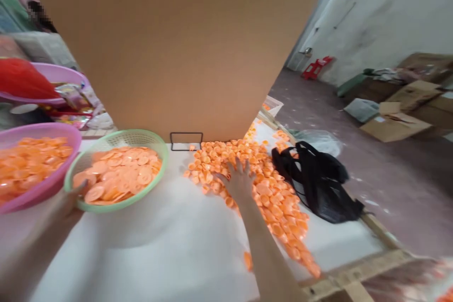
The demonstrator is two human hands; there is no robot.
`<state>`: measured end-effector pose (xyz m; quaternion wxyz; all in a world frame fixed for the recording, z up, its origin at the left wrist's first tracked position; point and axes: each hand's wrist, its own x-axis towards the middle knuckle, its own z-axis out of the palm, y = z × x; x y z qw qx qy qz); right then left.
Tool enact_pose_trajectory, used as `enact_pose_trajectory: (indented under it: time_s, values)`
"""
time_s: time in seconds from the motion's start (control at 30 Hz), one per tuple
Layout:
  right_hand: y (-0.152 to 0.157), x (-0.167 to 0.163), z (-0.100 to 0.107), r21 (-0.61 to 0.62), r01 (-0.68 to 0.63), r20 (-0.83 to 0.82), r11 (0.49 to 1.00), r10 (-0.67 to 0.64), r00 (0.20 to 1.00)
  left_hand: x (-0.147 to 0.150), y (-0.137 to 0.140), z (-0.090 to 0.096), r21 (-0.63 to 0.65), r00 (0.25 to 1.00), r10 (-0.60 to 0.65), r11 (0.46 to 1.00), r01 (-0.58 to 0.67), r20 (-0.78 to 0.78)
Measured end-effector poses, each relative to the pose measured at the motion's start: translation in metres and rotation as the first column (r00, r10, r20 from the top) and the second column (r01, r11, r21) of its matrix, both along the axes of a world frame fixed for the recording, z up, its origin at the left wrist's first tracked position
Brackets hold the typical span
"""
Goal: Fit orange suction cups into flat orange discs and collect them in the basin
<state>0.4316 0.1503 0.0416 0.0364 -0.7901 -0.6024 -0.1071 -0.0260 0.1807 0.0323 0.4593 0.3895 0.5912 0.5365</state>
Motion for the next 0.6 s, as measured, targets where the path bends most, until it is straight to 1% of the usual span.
enact_pose_trajectory:
  time_s: [0.03, 0.07, 0.1, 0.17, 0.23, 0.27, 0.3, 0.33, 0.37, 0.4, 0.43, 0.47, 0.5, 0.53, 0.6]
  values:
    - [-0.004, 0.001, -0.002, -0.002, -0.011, 0.014, 1.000, 0.011, 1.000, 0.002, -0.002, 0.001, -0.026, 0.986, 0.061, 0.998, -0.058, 0.155]
    - [-0.007, 0.003, -0.004, -0.010, -0.019, 0.020, 1.000, 0.019, 1.000, 0.004, -0.006, 0.002, -0.044, 0.951, 0.129, 0.992, -0.121, 0.282]
    - [-0.009, 0.003, -0.005, -0.012, -0.022, 0.020, 1.000, 0.022, 1.000, 0.005, -0.010, 0.002, -0.061, 0.908, 0.186, 0.982, -0.176, 0.375]
    - [-0.012, -0.005, -0.007, 0.033, -0.025, 0.009, 0.999, 0.025, 1.000, 0.004, -0.022, 0.002, -0.082, 0.862, 0.256, 0.966, -0.245, 0.437]
    - [-0.014, -0.027, -0.005, 0.165, -0.056, -0.035, 0.985, 0.062, 0.997, -0.001, -0.040, 0.003, -0.118, 0.845, 0.282, 0.959, -0.256, 0.454]
    - [-0.015, -0.044, -0.004, 0.236, -0.099, -0.081, 0.967, 0.121, 0.989, -0.004, -0.051, 0.004, -0.135, 0.841, 0.292, 0.956, -0.259, 0.455]
    - [-0.018, -0.065, -0.002, 0.292, -0.163, -0.148, 0.942, 0.213, 0.966, -0.008, -0.064, 0.006, -0.153, 0.839, 0.302, 0.953, -0.261, 0.453]
    - [-0.021, -0.088, -0.001, 0.326, -0.238, -0.237, 0.915, 0.323, 0.916, -0.013, -0.077, 0.008, -0.172, 0.837, 0.315, 0.949, -0.265, 0.448]
    - [-0.025, -0.113, 0.000, 0.338, -0.316, -0.341, 0.886, 0.428, 0.837, -0.018, -0.090, 0.011, -0.193, 0.834, 0.328, 0.944, -0.269, 0.444]
    - [-0.030, -0.138, 0.000, 0.333, -0.387, -0.455, 0.860, 0.506, 0.733, -0.024, -0.104, 0.015, -0.214, 0.830, 0.344, 0.937, -0.275, 0.440]
    - [-0.035, -0.164, -0.001, 0.318, -0.440, -0.570, 0.840, 0.540, 0.620, -0.029, -0.117, 0.020, -0.235, 0.824, 0.363, 0.929, -0.285, 0.435]
    - [-0.040, -0.188, -0.003, 0.297, -0.472, -0.675, 0.830, 0.532, 0.512, -0.036, -0.130, 0.026, -0.256, 0.817, 0.387, 0.918, -0.302, 0.428]
    - [-0.045, -0.210, -0.005, 0.273, -0.490, -0.762, 0.828, 0.497, 0.416, -0.043, -0.141, 0.032, -0.273, 0.809, 0.415, 0.906, -0.324, 0.416]
    - [-0.049, -0.230, -0.007, 0.251, -0.499, -0.826, 0.830, 0.452, 0.336, -0.051, -0.152, 0.038, -0.289, 0.799, 0.449, 0.889, -0.355, 0.400]
    - [-0.056, -0.264, -0.012, 0.220, -0.503, -0.906, 0.836, 0.366, 0.213, -0.067, -0.170, 0.048, -0.316, 0.774, 0.516, 0.852, -0.418, 0.366]
